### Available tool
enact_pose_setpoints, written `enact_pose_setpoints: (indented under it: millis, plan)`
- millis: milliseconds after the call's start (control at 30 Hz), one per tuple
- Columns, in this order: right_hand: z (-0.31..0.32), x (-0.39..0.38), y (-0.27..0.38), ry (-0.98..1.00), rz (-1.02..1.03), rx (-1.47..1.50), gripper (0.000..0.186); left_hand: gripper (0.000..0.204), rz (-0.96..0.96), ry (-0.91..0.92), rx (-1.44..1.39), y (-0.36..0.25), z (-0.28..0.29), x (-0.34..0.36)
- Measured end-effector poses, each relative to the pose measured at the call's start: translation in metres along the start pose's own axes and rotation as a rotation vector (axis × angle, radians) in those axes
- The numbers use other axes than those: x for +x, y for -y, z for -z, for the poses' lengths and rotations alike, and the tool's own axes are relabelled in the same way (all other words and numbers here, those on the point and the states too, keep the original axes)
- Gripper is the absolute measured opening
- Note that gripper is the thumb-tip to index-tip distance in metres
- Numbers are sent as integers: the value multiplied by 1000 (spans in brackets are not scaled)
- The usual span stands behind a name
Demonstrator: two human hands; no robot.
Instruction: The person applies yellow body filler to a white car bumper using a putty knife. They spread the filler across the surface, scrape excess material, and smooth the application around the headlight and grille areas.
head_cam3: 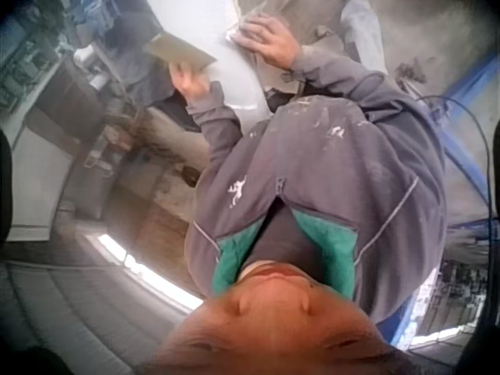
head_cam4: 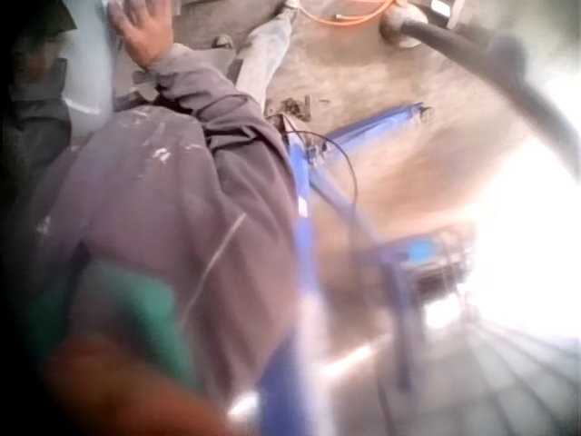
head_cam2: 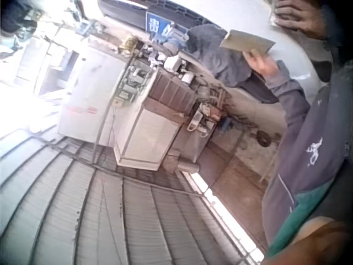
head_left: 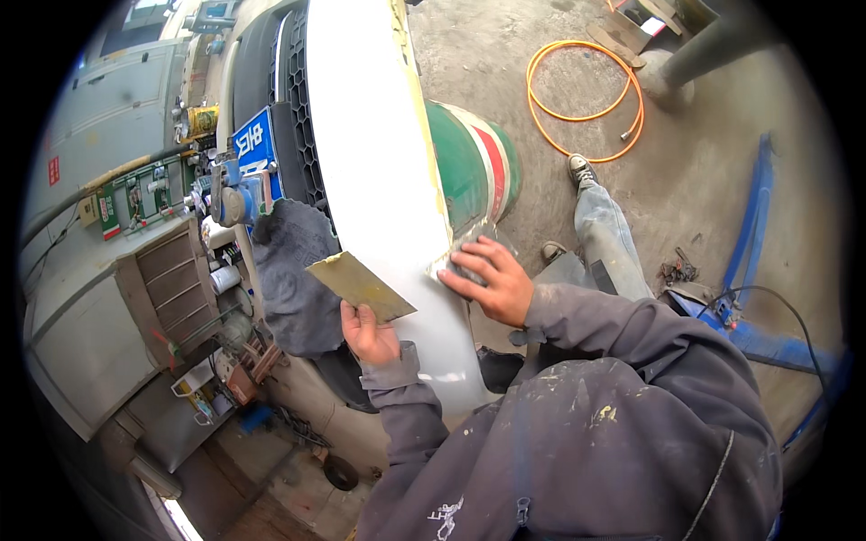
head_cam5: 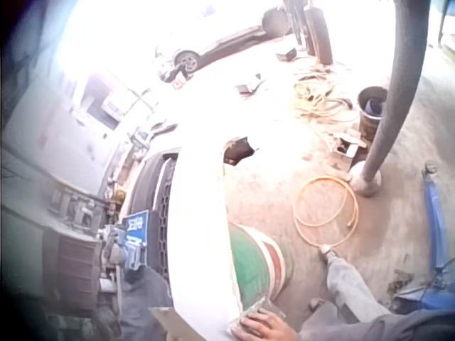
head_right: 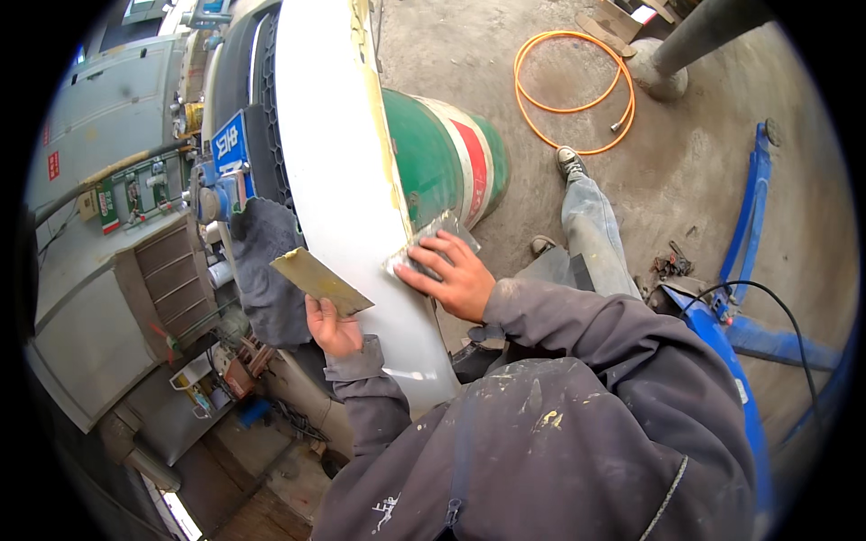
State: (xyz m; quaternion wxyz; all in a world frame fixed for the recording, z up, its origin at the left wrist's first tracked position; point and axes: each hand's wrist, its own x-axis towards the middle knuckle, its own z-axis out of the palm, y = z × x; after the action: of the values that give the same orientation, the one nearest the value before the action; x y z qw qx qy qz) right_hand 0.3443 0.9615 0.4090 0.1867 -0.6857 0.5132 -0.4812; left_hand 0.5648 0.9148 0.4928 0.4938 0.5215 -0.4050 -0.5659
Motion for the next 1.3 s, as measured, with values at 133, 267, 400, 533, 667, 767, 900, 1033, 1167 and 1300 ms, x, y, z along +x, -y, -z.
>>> enact_pose_setpoints:
  millis: [133,267,400,533,667,767,900,1033,1167,1300]
  plan:
    - [24,-19,-2,154,-34,204,58,27,34,96,27,-3,-6,-12]
    - [118,40,7,1,-575,1126,50,24,140,298,233,-4,-53,-33]
    - [123,49,5,178,-354,1064,46,24,141,266,104,-16,-80,-28]
    - [69,68,-57,133,-338,568,46,25,41,102,90,-29,-63,-12]
    - [40,171,-128,-289,-217,100,40,27,77,-1,112,-14,3,-11]
    - [27,199,-162,-213,-90,-137,51,28,82,-64,110,-1,26,-21]
    - [8,127,-112,-171,-28,-49,57,31,64,-126,75,4,22,-35]
    - [20,37,-55,20,-49,119,64,38,72,-74,64,3,33,-30]
    - [40,40,-62,9,-220,297,62,36,114,-20,86,-2,18,-31]
    - [89,89,-36,-28,-403,858,51,26,145,86,173,-3,-53,-32]
